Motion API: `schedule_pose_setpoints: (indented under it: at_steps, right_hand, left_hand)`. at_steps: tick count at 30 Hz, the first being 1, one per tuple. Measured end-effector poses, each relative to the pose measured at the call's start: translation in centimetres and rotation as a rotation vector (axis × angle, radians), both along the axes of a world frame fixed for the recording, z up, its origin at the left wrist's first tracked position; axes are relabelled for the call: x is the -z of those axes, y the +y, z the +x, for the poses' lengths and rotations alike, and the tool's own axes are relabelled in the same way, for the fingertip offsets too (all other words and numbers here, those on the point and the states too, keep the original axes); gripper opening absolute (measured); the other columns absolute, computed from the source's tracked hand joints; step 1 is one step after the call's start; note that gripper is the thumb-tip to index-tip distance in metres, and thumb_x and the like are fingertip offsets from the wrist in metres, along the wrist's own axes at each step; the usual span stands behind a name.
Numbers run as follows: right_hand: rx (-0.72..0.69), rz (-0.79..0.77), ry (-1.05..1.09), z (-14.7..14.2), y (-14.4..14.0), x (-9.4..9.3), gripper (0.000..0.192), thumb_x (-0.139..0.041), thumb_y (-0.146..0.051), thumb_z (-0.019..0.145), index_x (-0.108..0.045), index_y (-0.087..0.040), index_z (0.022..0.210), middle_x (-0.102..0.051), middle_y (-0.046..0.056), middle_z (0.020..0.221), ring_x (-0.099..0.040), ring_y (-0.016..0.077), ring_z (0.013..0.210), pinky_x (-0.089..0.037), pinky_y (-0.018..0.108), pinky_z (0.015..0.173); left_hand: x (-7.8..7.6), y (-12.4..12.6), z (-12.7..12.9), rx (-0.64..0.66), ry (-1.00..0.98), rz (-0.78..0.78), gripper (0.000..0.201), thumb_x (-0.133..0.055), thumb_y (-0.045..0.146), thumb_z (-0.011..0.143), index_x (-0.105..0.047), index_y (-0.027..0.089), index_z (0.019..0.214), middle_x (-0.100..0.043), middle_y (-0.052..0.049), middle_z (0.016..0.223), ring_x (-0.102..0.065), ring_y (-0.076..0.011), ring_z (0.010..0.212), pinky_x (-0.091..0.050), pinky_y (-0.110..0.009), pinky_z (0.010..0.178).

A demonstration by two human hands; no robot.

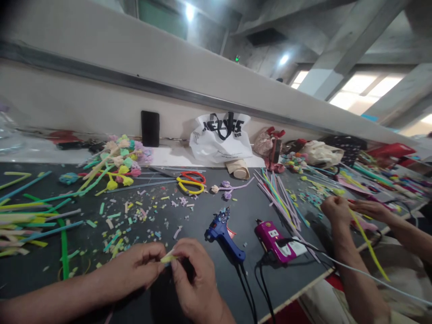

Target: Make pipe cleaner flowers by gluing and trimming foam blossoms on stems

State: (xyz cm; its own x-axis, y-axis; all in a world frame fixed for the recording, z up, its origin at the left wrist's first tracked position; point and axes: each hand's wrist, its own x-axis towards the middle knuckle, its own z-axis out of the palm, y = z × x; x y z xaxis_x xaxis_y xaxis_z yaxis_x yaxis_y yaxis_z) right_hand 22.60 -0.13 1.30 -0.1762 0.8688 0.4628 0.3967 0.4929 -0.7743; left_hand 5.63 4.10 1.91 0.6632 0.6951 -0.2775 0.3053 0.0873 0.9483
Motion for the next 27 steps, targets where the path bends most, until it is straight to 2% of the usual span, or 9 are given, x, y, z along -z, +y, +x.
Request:
schedule_pose_setpoints:
  at_steps: [4,8,12,14,18,27]
  right_hand:
    - [0.014,0.014,-0.004,-0.1,-0.1,-0.04,0.017,-0.05,-0.009,0.08,-0.055,-0.021,0.09,-0.058,0.004,0.085,-0.056,0.0171,0.083,-0.046,0.03,0.073]
    - [0.018,0.015,-0.004,-0.09,-0.19,-0.03,0.017,-0.05,-0.009,0.079,-0.056,-0.021,0.089,-0.058,0.004,0.083,-0.056,0.0171,0.081,-0.046,0.03,0.072]
    - [0.028,0.014,-0.039,0.0,-0.19,-0.31,0.027,-0.051,-0.01,0.079,-0.057,-0.021,0.103,-0.059,0.005,0.086,-0.057,0.016,0.076,-0.047,0.027,0.065]
    - [0.012,-0.001,-0.063,0.09,-0.17,-0.41,0.031,-0.051,-0.01,0.079,-0.058,-0.021,0.107,-0.06,0.006,0.088,-0.057,0.0167,0.079,-0.047,0.027,0.067]
    - [0.008,-0.021,-0.071,0.28,-0.14,-0.31,0.023,-0.051,-0.011,0.078,-0.062,-0.02,0.097,-0.06,0.007,0.087,-0.057,0.0187,0.084,-0.047,0.03,0.072]
    - [0.025,-0.057,-0.021,0.12,0.14,-0.41,0.012,-0.053,-0.013,0.077,-0.062,-0.019,0.08,-0.059,0.005,0.076,-0.058,0.0174,0.076,-0.047,0.028,0.066]
  left_hand:
    - [-0.34,0.01,-0.25,0.023,0.021,0.008,0.03,-0.037,0.038,0.082,-0.044,0.018,0.061,-0.042,0.006,0.052,-0.038,-0.0082,0.05,-0.028,-0.02,0.049]
    - [-0.33,0.06,-0.26,0.013,0.042,0.014,0.031,-0.037,0.037,0.083,-0.044,0.018,0.061,-0.043,0.006,0.052,-0.039,-0.0083,0.051,-0.029,-0.02,0.05]
    - [-0.3,0.0,-0.17,0.004,0.045,-0.007,0.031,-0.038,0.04,0.083,-0.043,0.018,0.062,-0.041,0.006,0.052,-0.038,-0.0084,0.051,-0.028,-0.02,0.049]
    - [-0.32,-0.03,-0.15,0.006,0.045,-0.006,0.032,-0.039,0.042,0.082,-0.043,0.018,0.061,-0.04,0.006,0.053,-0.037,-0.0083,0.051,-0.028,-0.02,0.049]
    - [-0.38,-0.03,-0.17,0.002,0.038,0.0,0.031,-0.04,0.042,0.082,-0.043,0.018,0.061,-0.04,0.007,0.053,-0.037,-0.0085,0.052,-0.029,-0.02,0.05]
    - [-0.32,0.21,-0.14,0.032,0.061,0.048,0.024,-0.039,0.034,0.081,-0.044,0.018,0.065,-0.039,0.007,0.055,-0.038,-0.0088,0.054,-0.029,-0.02,0.05]
